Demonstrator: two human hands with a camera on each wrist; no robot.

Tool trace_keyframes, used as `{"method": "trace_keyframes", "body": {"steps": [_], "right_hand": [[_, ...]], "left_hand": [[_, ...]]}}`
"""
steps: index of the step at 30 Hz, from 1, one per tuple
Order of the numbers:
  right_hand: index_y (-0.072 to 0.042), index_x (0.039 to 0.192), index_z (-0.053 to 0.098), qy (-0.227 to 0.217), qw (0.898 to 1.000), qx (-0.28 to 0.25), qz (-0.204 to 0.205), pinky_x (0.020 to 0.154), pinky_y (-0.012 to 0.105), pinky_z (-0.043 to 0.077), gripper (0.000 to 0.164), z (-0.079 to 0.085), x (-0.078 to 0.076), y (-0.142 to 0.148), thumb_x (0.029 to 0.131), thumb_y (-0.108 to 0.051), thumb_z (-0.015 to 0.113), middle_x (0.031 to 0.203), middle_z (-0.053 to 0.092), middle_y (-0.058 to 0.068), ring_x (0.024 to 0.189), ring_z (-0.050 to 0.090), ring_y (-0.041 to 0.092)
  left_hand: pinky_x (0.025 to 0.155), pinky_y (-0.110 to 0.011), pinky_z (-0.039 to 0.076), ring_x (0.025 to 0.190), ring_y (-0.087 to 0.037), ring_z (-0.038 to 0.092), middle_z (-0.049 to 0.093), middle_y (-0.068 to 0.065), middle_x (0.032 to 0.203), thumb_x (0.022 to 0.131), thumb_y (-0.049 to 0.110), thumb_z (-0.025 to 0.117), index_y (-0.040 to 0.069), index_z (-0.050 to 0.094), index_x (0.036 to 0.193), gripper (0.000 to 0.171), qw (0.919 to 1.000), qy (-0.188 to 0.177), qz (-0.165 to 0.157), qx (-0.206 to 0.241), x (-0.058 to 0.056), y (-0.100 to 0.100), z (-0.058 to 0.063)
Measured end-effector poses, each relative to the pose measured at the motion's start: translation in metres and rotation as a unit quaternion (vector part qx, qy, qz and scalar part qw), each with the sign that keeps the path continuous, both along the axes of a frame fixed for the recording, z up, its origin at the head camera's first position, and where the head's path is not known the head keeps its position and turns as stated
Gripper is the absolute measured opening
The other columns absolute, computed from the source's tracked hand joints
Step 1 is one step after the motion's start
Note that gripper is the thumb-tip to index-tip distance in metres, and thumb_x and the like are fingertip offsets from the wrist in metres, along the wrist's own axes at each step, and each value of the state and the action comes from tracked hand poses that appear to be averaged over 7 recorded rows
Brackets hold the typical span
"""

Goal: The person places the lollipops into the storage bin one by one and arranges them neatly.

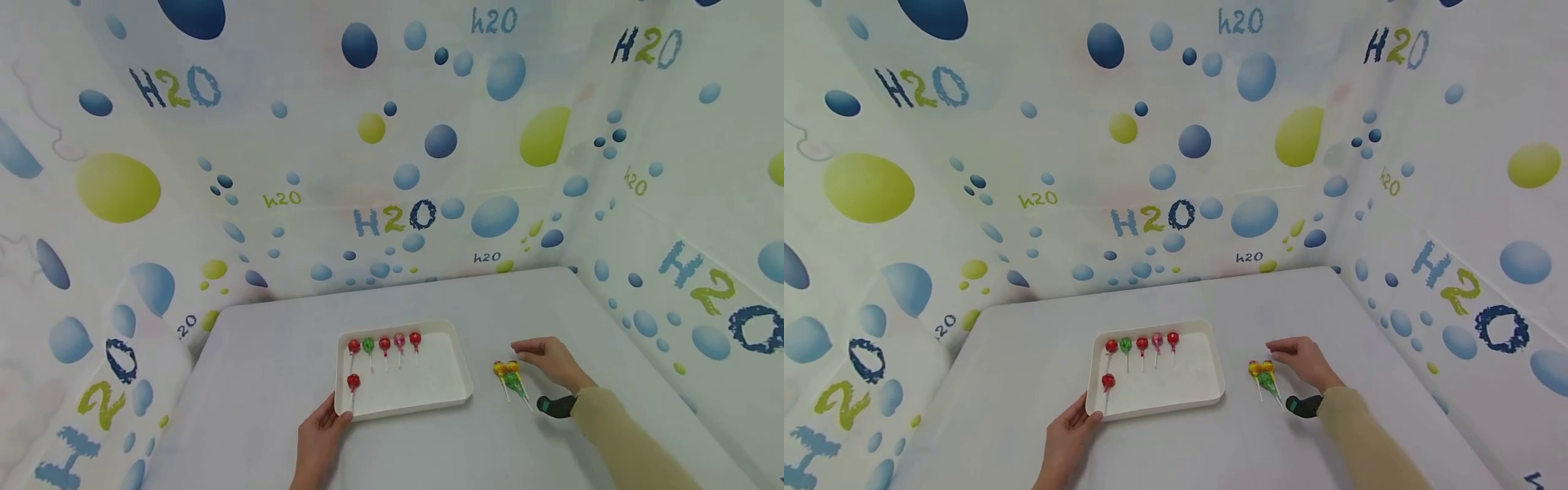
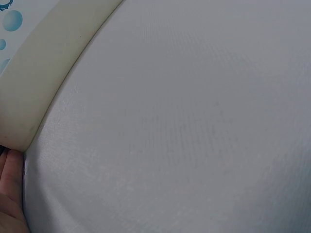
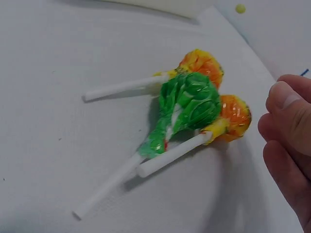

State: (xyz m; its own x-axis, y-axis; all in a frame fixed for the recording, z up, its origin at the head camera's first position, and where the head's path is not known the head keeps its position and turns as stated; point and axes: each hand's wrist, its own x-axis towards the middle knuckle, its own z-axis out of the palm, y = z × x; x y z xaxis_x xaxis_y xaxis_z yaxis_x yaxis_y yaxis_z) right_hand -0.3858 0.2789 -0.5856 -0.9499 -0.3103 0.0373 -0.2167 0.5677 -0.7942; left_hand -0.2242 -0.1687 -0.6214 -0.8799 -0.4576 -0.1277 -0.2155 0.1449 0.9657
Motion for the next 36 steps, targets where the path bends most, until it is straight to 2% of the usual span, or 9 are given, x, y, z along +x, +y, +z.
{"method": "trace_keyframes", "body": {"steps": [7,14,21,25,30,36], "right_hand": [[-0.003,0.122,0.074,-0.027,0.999,0.046,-0.002,0.101,0.048,0.06,0.03,-0.005,0.005,-0.007,0.094,-0.014,0.074,0.121,0.075,0.016,0.115,0.068,0.034],[-0.008,0.117,0.077,-0.02,0.995,0.095,-0.013,0.102,0.053,0.058,0.025,-0.005,0.006,-0.006,0.094,-0.017,0.074,0.118,0.076,0.013,0.114,0.067,0.034],[-0.008,0.117,0.078,-0.006,0.994,0.107,-0.023,0.103,0.054,0.057,0.024,-0.004,0.008,-0.006,0.095,-0.016,0.073,0.118,0.076,0.012,0.115,0.066,0.035],[-0.007,0.118,0.077,0.015,0.995,0.095,-0.025,0.103,0.054,0.057,0.024,0.005,0.005,-0.005,0.096,-0.014,0.071,0.117,0.076,0.012,0.116,0.067,0.036],[-0.005,0.121,0.074,0.052,0.996,0.073,-0.02,0.102,0.052,0.059,0.025,0.025,-0.005,-0.006,0.098,-0.013,0.068,0.116,0.076,0.013,0.112,0.069,0.034],[-0.004,0.125,0.072,0.064,0.997,0.053,-0.005,0.102,0.051,0.059,0.029,0.052,-0.015,-0.03,0.1,-0.015,0.066,0.116,0.077,0.012,0.11,0.07,0.031]], "left_hand": [[0.097,-0.029,0.059,0.138,-0.043,0.052,0.05,-0.03,0.149,0.09,0.021,0.08,-0.006,0.048,0.148,0.071,1.0,0.006,-0.001,0.007,0.0,0.0,-0.003],[0.096,-0.027,0.06,0.138,-0.042,0.052,0.051,-0.03,0.148,0.091,0.019,0.079,-0.006,0.049,0.147,0.069,0.9999,0.012,-0.004,0.008,0.001,0.0,-0.001],[0.095,-0.028,0.06,0.137,-0.043,0.053,0.051,-0.03,0.148,0.091,0.017,0.079,-0.007,0.049,0.147,0.068,0.9999,0.013,-0.004,0.005,0.001,-0.001,-0.004],[0.096,-0.029,0.06,0.137,-0.043,0.053,0.051,-0.03,0.147,0.09,0.017,0.08,-0.007,0.05,0.146,0.068,0.9999,0.012,-0.004,0.005,0.001,-0.002,-0.004],[0.098,-0.031,0.058,0.138,-0.043,0.052,0.05,-0.03,0.148,0.091,0.015,0.078,-0.007,0.049,0.146,0.066,0.9998,0.014,-0.006,0.012,0.002,-0.003,-0.003],[0.1,-0.031,0.057,0.138,-0.043,0.052,0.051,-0.031,0.148,0.093,0.017,0.077,-0.007,0.048,0.147,0.067,0.9998,0.016,-0.012,0.009,0.001,-0.002,0.0]]}}
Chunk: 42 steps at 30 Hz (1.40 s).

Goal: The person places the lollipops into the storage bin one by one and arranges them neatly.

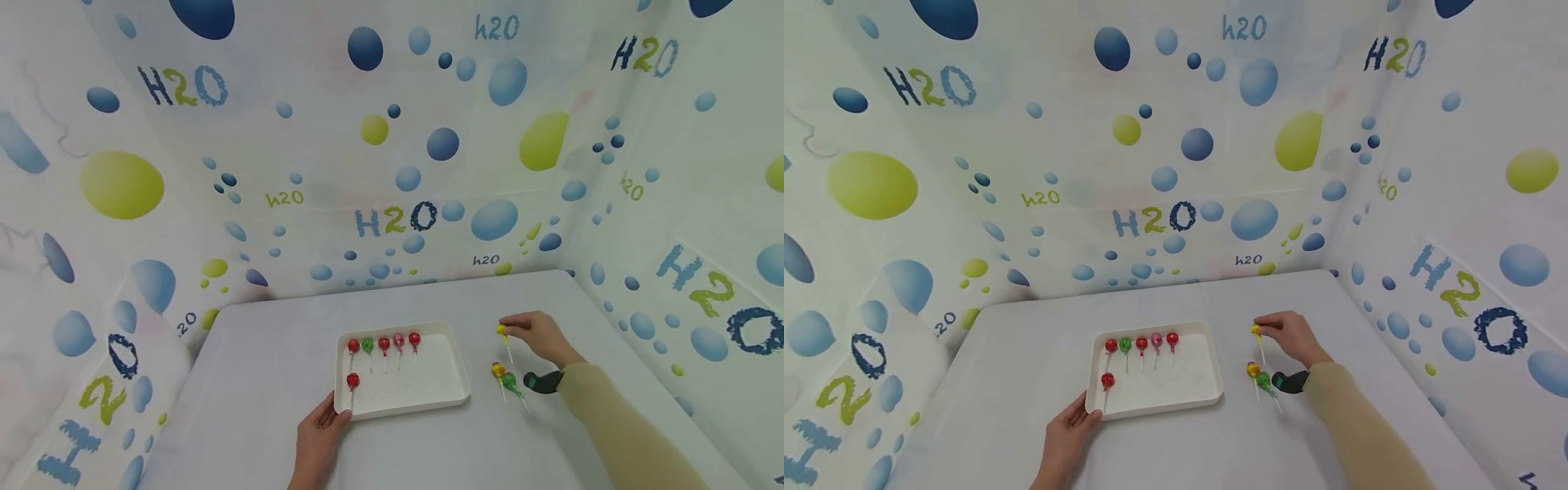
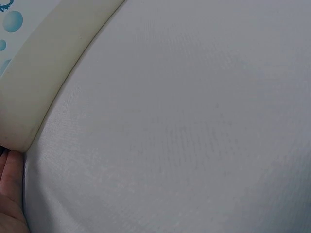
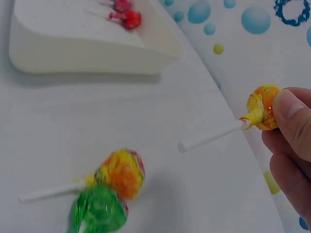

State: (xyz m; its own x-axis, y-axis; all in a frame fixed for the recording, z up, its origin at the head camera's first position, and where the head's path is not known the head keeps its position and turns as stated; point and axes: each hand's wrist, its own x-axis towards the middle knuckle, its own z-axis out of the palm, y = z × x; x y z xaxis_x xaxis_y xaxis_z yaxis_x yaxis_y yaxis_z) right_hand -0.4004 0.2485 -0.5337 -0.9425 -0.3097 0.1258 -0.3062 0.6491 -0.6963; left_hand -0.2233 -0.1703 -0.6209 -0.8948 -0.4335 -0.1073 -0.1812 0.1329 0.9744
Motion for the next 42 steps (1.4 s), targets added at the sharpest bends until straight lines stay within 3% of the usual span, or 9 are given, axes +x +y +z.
{"method": "trace_keyframes", "body": {"steps": [7,15,20,25,30,42], "right_hand": [[-0.007,0.124,0.074,-0.008,1.0,-0.012,0.025,0.101,0.048,0.06,0.028,0.008,0.001,-0.076,0.099,-0.016,0.068,0.119,0.076,0.01,0.114,0.069,0.031],[-0.01,0.116,0.079,-0.004,0.998,-0.012,0.055,0.088,0.034,0.064,0.023,-0.011,0.021,-0.178,0.094,-0.016,0.074,0.117,0.076,0.006,0.099,0.068,0.019],[-0.01,0.112,0.08,0.002,0.997,0.011,0.074,0.082,0.027,0.064,0.022,-0.022,0.04,-0.224,0.092,-0.018,0.075,0.111,0.076,0.005,0.095,0.065,0.017],[-0.011,0.109,0.081,-0.009,0.997,0.011,0.079,0.09,0.035,0.064,0.019,-0.033,0.053,-0.248,0.092,-0.018,0.076,0.108,0.079,0.002,0.103,0.069,0.021],[-0.012,0.106,0.082,-0.022,0.997,0.008,0.067,0.093,0.039,0.063,0.015,-0.042,0.059,-0.26,0.092,-0.017,0.077,0.104,0.079,0.001,0.099,0.069,0.019],[-0.01,0.102,0.082,-0.032,0.998,0.02,0.04,0.098,0.046,0.061,0.013,-0.045,0.076,-0.271,0.09,-0.014,0.078,0.102,0.079,0.004,0.099,0.069,0.025]], "left_hand": [[0.1,-0.031,0.058,0.137,-0.043,0.053,0.052,-0.031,0.146,0.092,0.018,0.078,-0.006,0.05,0.147,0.066,0.9998,0.011,0.001,-0.014,-0.003,0.0,0.002],[0.096,-0.029,0.061,0.135,-0.044,0.054,0.053,-0.033,0.144,0.089,0.016,0.08,-0.007,0.05,0.145,0.067,0.9998,0.021,0.006,-0.003,-0.004,0.006,0.0],[0.096,-0.028,0.061,0.136,-0.043,0.054,0.054,-0.032,0.144,0.089,0.014,0.08,-0.008,0.05,0.145,0.067,0.9997,0.024,0.001,0.004,-0.004,0.009,-0.002],[0.097,-0.028,0.06,0.136,-0.042,0.055,0.055,-0.03,0.144,0.09,0.015,0.079,-0.007,0.05,0.146,0.066,0.9997,0.023,-0.004,0.002,-0.006,0.008,-0.005],[0.096,-0.03,0.06,0.135,-0.041,0.056,0.056,-0.029,0.144,0.09,0.015,0.079,-0.005,0.051,0.146,0.065,0.9998,0.017,-0.002,-0.003,-0.007,0.005,-0.006],[0.096,-0.029,0.06,0.135,-0.042,0.055,0.055,-0.03,0.145,0.09,0.015,0.079,-0.007,0.051,0.145,0.065,0.9998,0.018,-0.004,0.003,-0.001,-0.001,-0.004]]}}
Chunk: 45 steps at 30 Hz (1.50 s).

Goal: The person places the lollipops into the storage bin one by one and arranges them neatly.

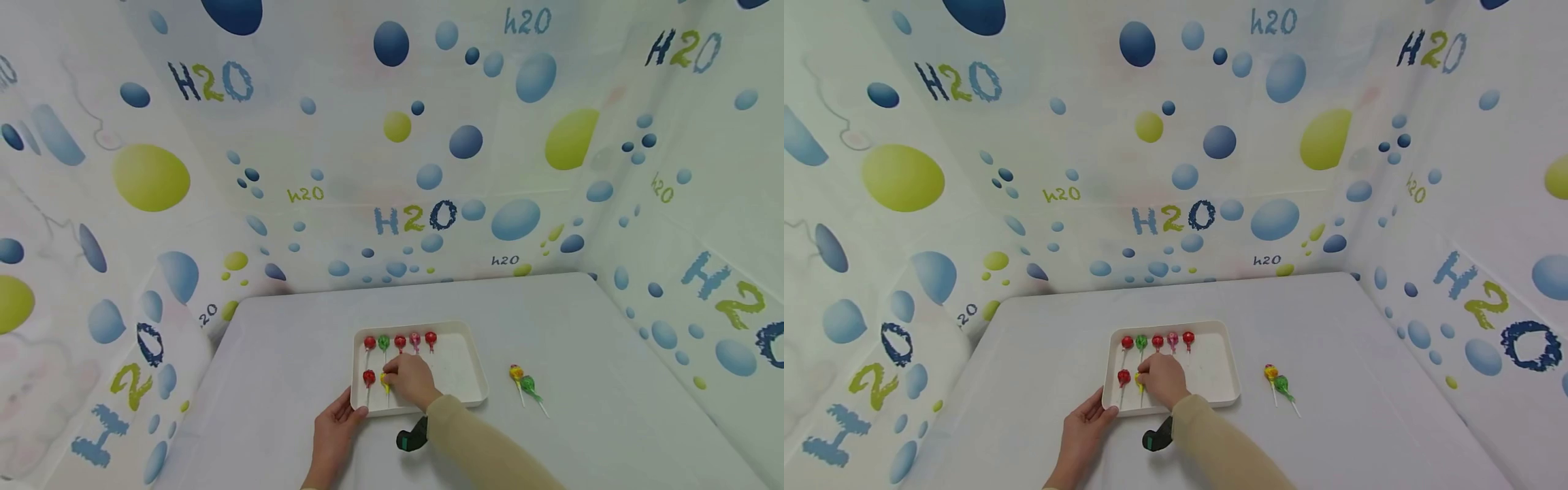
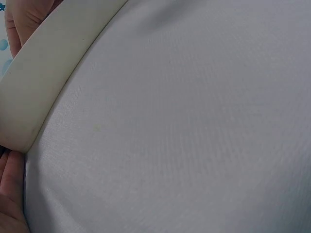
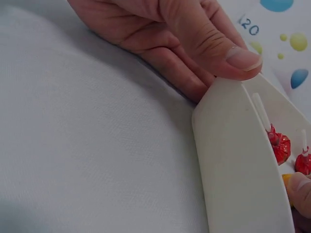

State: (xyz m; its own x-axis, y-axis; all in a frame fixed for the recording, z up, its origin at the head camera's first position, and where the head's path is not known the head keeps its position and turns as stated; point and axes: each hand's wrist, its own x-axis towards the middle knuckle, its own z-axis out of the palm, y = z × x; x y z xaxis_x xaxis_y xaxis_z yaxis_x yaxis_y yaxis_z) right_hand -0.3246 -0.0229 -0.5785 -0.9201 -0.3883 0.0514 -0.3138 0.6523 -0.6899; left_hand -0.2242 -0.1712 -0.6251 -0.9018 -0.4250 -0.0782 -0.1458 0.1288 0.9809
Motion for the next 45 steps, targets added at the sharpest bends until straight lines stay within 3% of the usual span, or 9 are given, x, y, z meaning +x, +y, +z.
{"method": "trace_keyframes", "body": {"steps": [22,28,37,45], "right_hand": [[-0.012,0.106,0.081,0.005,1.0,-0.001,0.006,0.092,0.041,0.062,0.018,0.0,-0.002,0.007,0.09,-0.02,0.08,0.101,0.079,0.001,0.093,0.067,0.017],[-0.012,0.11,0.081,0.003,1.0,-0.02,0.015,0.089,0.036,0.064,0.02,0.009,-0.011,0.021,0.091,-0.019,0.078,0.104,0.079,0.002,0.094,0.069,0.018],[-0.01,0.121,0.077,-0.019,0.994,-0.075,0.075,0.091,0.031,0.064,0.027,0.027,-0.04,0.084,0.094,-0.013,0.074,0.116,0.074,0.004,0.102,0.067,0.017],[-0.004,0.129,0.07,-0.037,0.993,-0.094,0.054,0.098,0.039,0.063,0.033,0.045,-0.068,0.173,0.097,-0.014,0.07,0.129,0.071,0.016,0.113,0.071,0.026]], "left_hand": [[0.097,-0.03,0.059,0.135,-0.044,0.055,0.054,-0.031,0.144,0.091,0.013,0.078,-0.008,0.051,0.145,0.064,1.0,-0.003,0.006,-0.006,-0.002,0.004,0.001],[0.098,-0.03,0.059,0.136,-0.043,0.054,0.053,-0.03,0.145,0.09,0.015,0.079,-0.007,0.05,0.145,0.066,0.9999,-0.005,0.008,-0.007,-0.001,0.004,0.002],[0.097,-0.03,0.059,0.137,-0.043,0.053,0.053,-0.029,0.146,0.089,0.014,0.079,-0.006,0.051,0.145,0.066,0.9998,-0.015,0.014,-0.003,-0.002,0.004,0.001],[0.099,-0.032,0.058,0.137,-0.043,0.054,0.052,-0.028,0.147,0.089,0.017,0.079,-0.004,0.051,0.146,0.066,0.9993,-0.023,0.021,-0.02,-0.002,0.005,0.004]]}}
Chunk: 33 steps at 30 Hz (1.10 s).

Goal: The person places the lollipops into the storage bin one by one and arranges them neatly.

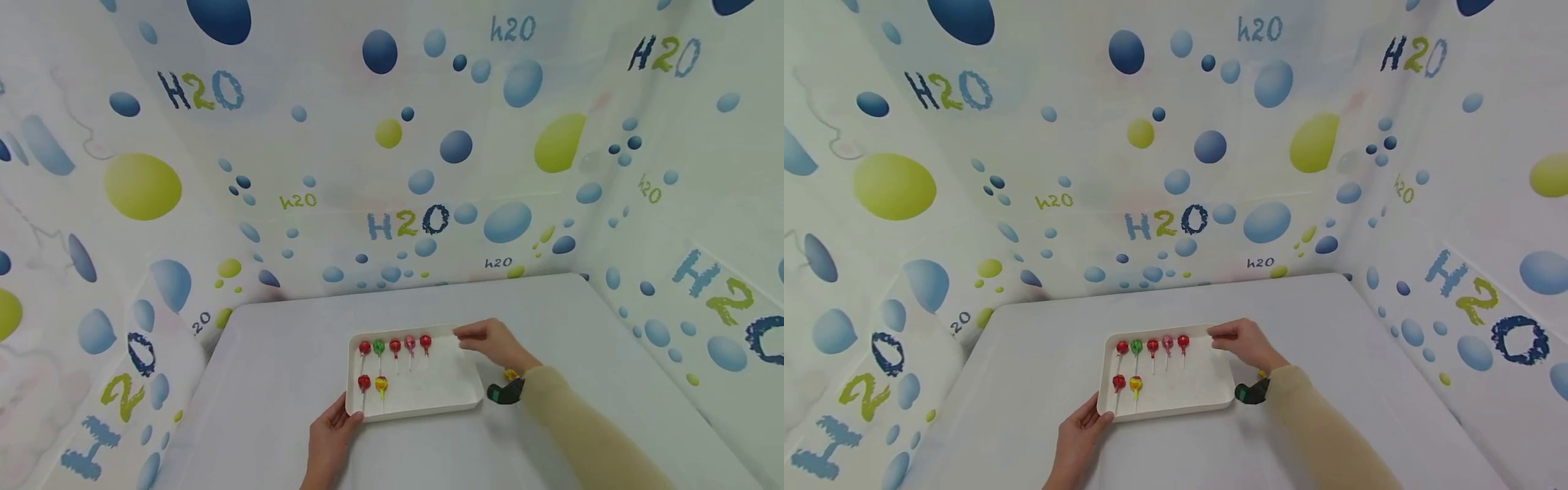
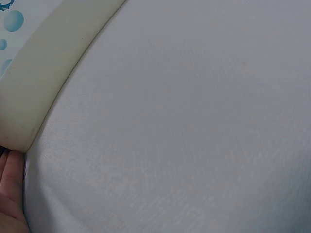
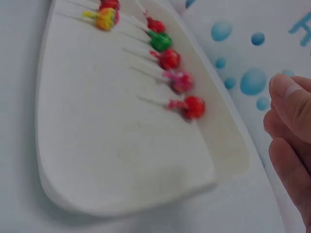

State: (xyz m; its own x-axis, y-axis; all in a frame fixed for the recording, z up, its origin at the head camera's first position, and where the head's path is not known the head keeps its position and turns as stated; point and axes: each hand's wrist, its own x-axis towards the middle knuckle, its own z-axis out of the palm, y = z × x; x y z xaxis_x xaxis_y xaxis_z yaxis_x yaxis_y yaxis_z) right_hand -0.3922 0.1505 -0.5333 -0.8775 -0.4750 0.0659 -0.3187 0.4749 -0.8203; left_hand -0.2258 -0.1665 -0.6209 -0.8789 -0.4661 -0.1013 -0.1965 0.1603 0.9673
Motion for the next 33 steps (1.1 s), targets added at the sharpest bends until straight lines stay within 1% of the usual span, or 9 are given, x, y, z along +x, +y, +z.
{"method": "trace_keyframes", "body": {"steps": [3,6,10,13,18,20,23,27,33], "right_hand": [[-0.003,0.13,0.069,0.006,1.0,0.006,-0.02,0.099,0.042,0.062,0.033,0.002,-0.008,0.037,0.099,-0.015,0.069,0.131,0.07,0.019,0.116,0.07,0.03],[-0.003,0.132,0.068,0.013,0.999,0.011,-0.04,0.101,0.042,0.061,0.034,0.002,-0.011,0.067,0.1,-0.015,0.067,0.133,0.068,0.022,0.118,0.069,0.032],[-0.001,0.133,0.067,0.019,0.998,0.029,-0.057,0.101,0.045,0.06,0.035,-0.003,-0.009,0.095,0.1,-0.015,0.067,0.133,0.068,0.022,0.119,0.068,0.034],[-0.001,0.132,0.067,0.006,0.997,0.039,-0.063,0.102,0.047,0.06,0.036,-0.014,-0.002,0.108,0.1,-0.016,0.067,0.132,0.069,0.021,0.12,0.067,0.035],[-0.001,0.127,0.071,-0.014,0.997,0.041,-0.07,0.1,0.044,0.061,0.033,-0.043,0.016,0.119,0.097,-0.015,0.071,0.127,0.072,0.018,0.12,0.067,0.035],[-0.001,0.125,0.072,-0.019,0.996,0.044,-0.075,0.099,0.045,0.061,0.033,-0.052,0.023,0.12,0.096,-0.016,0.073,0.125,0.073,0.018,0.118,0.068,0.035],[-0.003,0.122,0.073,-0.033,0.993,0.053,-0.099,0.098,0.047,0.061,0.034,-0.06,0.031,0.118,0.093,-0.02,0.076,0.124,0.074,0.016,0.115,0.069,0.032],[-0.004,0.119,0.075,-0.028,0.99,0.062,-0.12,0.095,0.044,0.063,0.034,-0.069,0.036,0.115,0.089,-0.019,0.08,0.12,0.075,0.015,0.11,0.07,0.03],[-0.005,0.114,0.077,-0.01,0.99,0.064,-0.126,0.091,0.041,0.064,0.027,-0.076,0.037,0.114,0.088,-0.015,0.08,0.116,0.076,0.013,0.107,0.071,0.028]], "left_hand": [[0.098,-0.032,0.058,0.136,-0.042,0.054,0.052,-0.028,0.147,0.09,0.017,0.079,-0.004,0.051,0.146,0.066,1.0,-0.003,0.003,-0.005,0.0,0.0,0.001],[0.098,-0.032,0.058,0.136,-0.043,0.054,0.052,-0.029,0.147,0.091,0.017,0.079,-0.004,0.05,0.146,0.066,0.9999,-0.003,0.002,-0.011,0.001,-0.001,0.002],[0.098,-0.031,0.059,0.136,-0.043,0.054,0.052,-0.03,0.146,0.091,0.016,0.079,-0.006,0.05,0.146,0.066,0.9999,0.003,-0.002,-0.01,0.001,-0.002,0.002],[0.097,-0.03,0.059,0.136,-0.043,0.054,0.052,-0.031,0.145,0.091,0.016,0.079,-0.006,0.049,0.146,0.066,1.0,0.005,-0.003,-0.007,0.0,-0.002,0.0],[0.097,-0.029,0.06,0.136,-0.043,0.054,0.053,-0.031,0.145,0.091,0.014,0.079,-0.007,0.05,0.146,0.066,1.0,0.004,0.003,-0.008,-0.001,0.001,-0.001],[0.097,-0.03,0.059,0.136,-0.043,0.054,0.053,-0.031,0.145,0.09,0.014,0.079,-0.006,0.05,0.146,0.066,1.0,0.002,0.007,-0.007,-0.001,0.001,0.001],[0.099,-0.031,0.058,0.137,-0.044,0.053,0.051,-0.031,0.147,0.09,0.016,0.079,-0.006,0.049,0.146,0.067,1.0,-0.001,0.008,-0.002,-0.001,0.0,0.001],[0.101,-0.034,0.056,0.138,-0.044,0.052,0.05,-0.03,0.149,0.09,0.02,0.08,-0.005,0.049,0.147,0.069,0.9999,-0.006,0.011,-0.001,0.0,0.001,0.001],[0.101,-0.035,0.056,0.137,-0.044,0.053,0.051,-0.03,0.148,0.091,0.018,0.079,-0.005,0.05,0.147,0.067,0.9998,-0.01,0.016,-0.009,-0.001,0.003,0.002]]}}
